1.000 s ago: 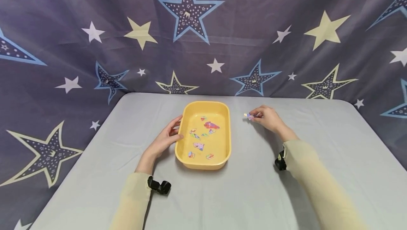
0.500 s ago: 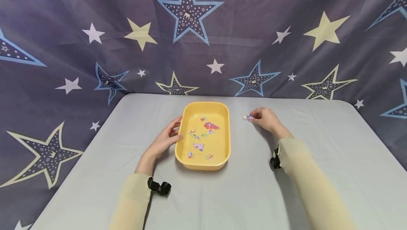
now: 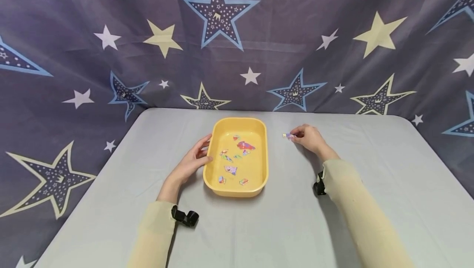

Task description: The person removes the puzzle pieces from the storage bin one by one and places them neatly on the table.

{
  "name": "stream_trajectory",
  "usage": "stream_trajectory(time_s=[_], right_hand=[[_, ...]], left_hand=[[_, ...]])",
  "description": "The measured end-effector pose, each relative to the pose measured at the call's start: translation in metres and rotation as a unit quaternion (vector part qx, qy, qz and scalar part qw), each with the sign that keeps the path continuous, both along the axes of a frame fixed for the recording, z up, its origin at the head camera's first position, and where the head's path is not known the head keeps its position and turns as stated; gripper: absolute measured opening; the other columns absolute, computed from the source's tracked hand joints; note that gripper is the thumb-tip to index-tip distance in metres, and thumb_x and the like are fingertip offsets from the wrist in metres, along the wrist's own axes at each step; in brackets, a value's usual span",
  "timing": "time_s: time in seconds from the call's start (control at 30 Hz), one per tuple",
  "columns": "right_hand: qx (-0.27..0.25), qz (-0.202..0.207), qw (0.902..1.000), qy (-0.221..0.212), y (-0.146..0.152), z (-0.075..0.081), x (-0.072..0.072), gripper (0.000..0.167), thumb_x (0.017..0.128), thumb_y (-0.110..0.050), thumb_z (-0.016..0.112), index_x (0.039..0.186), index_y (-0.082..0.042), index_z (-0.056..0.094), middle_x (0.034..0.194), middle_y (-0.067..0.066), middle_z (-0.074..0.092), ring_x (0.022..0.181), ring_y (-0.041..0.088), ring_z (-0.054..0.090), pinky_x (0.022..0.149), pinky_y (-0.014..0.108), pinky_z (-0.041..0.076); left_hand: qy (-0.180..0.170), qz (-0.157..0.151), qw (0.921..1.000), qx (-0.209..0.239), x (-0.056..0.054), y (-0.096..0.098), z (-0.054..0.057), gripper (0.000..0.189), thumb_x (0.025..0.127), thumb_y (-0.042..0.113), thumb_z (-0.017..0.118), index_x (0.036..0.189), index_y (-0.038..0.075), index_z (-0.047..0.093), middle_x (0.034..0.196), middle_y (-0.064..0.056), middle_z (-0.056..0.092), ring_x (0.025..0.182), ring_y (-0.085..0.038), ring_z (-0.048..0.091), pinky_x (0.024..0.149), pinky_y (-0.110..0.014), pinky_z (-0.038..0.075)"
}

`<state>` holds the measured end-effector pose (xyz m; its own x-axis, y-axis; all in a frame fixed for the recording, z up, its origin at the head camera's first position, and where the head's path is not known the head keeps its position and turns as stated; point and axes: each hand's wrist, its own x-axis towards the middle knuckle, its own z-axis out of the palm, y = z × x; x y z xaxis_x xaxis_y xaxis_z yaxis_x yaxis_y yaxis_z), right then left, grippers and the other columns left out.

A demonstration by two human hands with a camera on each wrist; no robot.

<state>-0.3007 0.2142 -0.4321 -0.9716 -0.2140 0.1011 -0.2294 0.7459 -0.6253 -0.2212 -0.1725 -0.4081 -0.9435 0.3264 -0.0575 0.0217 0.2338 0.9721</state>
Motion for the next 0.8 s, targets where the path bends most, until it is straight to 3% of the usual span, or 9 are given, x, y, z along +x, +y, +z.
stream_trajectory(time_s=[0.17,0.27,0.63,0.8], right_hand=[[0.0,-0.003,1.0,-0.006,0.0,-0.001,0.0,0.025,0.081,-0.01,0.065,0.103,0.002,0.066,0.1,0.018,0.058,0.092,0.029,0.057,0.082,0.04,0.043],[0.004,-0.001,1.0,-0.005,0.0,-0.001,0.001,0.025,0.08,-0.01,0.065,0.102,0.002,0.066,0.099,0.018,0.058,0.091,0.029,0.057,0.082,0.041,0.043],[0.011,-0.018,0.9996,-0.02,0.006,0.003,0.004,0.028,0.081,-0.013,0.065,0.106,0.0,0.064,0.107,0.019,0.056,0.096,0.031,0.057,0.084,0.043,0.044],[0.011,-0.02,0.9997,0.003,0.0,0.011,0.007,0.03,0.081,-0.013,0.065,0.108,-0.001,0.064,0.107,0.017,0.057,0.097,0.03,0.057,0.084,0.043,0.044]], left_hand=[[-0.004,0.004,1.0,0.006,-0.009,-0.005,-0.015,0.072,0.084,0.004,0.056,0.145,0.022,0.023,0.142,-0.016,0.031,0.125,-0.035,0.038,0.103,-0.051,0.027],[0.0,0.003,1.0,-0.003,-0.011,-0.006,-0.019,0.072,0.083,0.007,0.057,0.145,0.025,0.023,0.142,-0.014,0.032,0.124,-0.034,0.039,0.103,-0.05,0.027],[0.003,0.006,1.0,-0.006,-0.013,-0.004,-0.02,0.072,0.082,0.009,0.058,0.144,0.026,0.025,0.14,-0.011,0.035,0.122,-0.032,0.041,0.103,-0.05,0.027],[-0.003,0.002,1.0,-0.001,-0.012,-0.006,-0.018,0.072,0.083,0.007,0.057,0.145,0.024,0.023,0.142,-0.013,0.032,0.123,-0.033,0.04,0.104,-0.05,0.027]])
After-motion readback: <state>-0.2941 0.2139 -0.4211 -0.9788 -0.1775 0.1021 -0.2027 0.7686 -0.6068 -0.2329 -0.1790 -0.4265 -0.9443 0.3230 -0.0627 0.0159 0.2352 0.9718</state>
